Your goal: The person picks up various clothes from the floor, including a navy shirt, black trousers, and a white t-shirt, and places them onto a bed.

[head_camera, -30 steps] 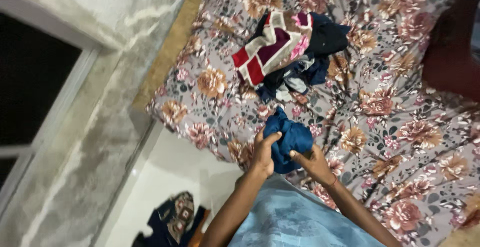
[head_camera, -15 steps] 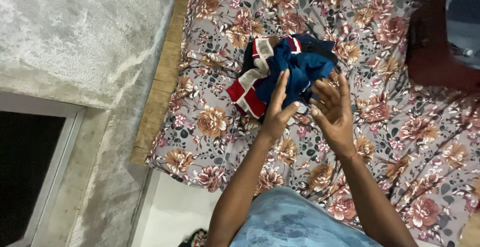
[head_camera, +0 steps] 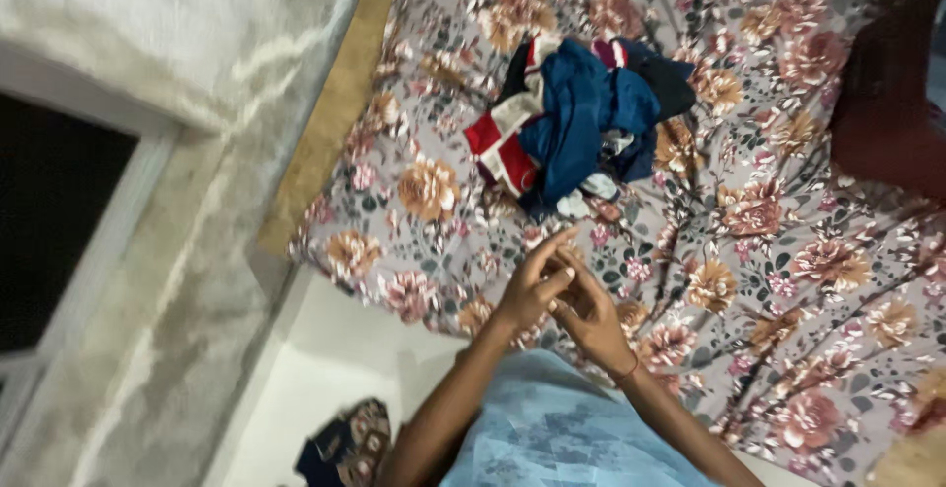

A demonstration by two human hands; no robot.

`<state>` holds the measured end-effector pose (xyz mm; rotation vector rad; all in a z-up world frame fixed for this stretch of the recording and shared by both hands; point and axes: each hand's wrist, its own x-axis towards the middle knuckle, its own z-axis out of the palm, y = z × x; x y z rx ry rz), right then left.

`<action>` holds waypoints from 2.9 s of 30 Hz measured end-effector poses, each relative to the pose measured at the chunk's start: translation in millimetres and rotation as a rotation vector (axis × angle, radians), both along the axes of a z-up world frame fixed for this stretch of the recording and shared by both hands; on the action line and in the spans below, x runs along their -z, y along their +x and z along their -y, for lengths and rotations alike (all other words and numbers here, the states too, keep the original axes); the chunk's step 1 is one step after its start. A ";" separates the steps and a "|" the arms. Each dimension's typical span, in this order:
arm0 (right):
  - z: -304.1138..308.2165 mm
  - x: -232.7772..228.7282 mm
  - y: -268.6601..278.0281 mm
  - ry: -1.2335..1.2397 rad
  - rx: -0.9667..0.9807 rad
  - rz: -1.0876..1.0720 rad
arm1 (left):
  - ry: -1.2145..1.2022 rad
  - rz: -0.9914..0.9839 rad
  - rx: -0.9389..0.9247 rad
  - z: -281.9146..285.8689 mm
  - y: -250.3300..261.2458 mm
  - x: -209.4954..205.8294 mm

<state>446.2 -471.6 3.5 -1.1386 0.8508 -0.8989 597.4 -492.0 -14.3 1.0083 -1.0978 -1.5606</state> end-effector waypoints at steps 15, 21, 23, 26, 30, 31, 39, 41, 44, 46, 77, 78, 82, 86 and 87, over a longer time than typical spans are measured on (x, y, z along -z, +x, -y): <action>-78.7 -2.7 7.8 0.029 -0.598 0.090 | -0.099 0.335 -0.486 -190.1 10.8 -50.3; -95.7 -9.4 48.8 0.062 -0.864 0.073 | -0.069 0.263 -0.669 -244.7 28.9 -53.6; -99.5 -7.6 64.5 0.051 -0.944 0.068 | -0.095 0.284 -0.759 -258.2 35.2 -50.3; -106.9 -1.8 96.5 -0.033 -1.051 0.074 | -0.094 0.385 -0.861 -279.3 52.6 -46.5; -131.4 6.1 143.7 0.041 -1.138 0.018 | -0.063 0.459 -0.929 -320.7 88.7 -46.5; -138.3 7.5 157.1 0.068 -1.153 -0.018 | -0.088 0.497 -0.960 -330.3 100.6 -46.6; -195.1 7.6 256.7 -0.213 -1.187 -0.119 | 0.114 0.910 -1.116 -407.7 171.2 -58.5; -205.6 3.8 274.0 -0.291 -1.240 -0.116 | 0.134 0.900 -1.153 -425.6 177.7 -59.7; -220.6 3.1 306.1 -0.379 -1.317 -0.090 | 0.174 0.841 -1.216 -445.3 189.3 -55.1; -229.2 8.0 320.3 -0.319 -1.370 -0.120 | 0.247 0.755 -1.238 -453.3 189.2 -47.1; -501.5 27.3 753.4 -0.243 -2.410 0.059 | 0.808 0.645 -2.196 -614.9 425.7 -51.8; -518.4 27.7 758.3 -0.290 -2.439 0.068 | 0.893 0.688 -2.208 -625.4 429.9 -49.0; -591.6 18.1 769.9 -0.637 -2.435 0.235 | 1.196 0.784 -2.185 -681.9 448.7 -38.4; -662.0 2.0 781.6 -0.792 -2.372 0.340 | 1.302 0.918 -2.183 -748.1 477.9 -36.4; -678.7 -1.5 782.8 -0.805 -2.368 0.387 | 1.294 0.912 -2.195 -763.8 482.2 -38.2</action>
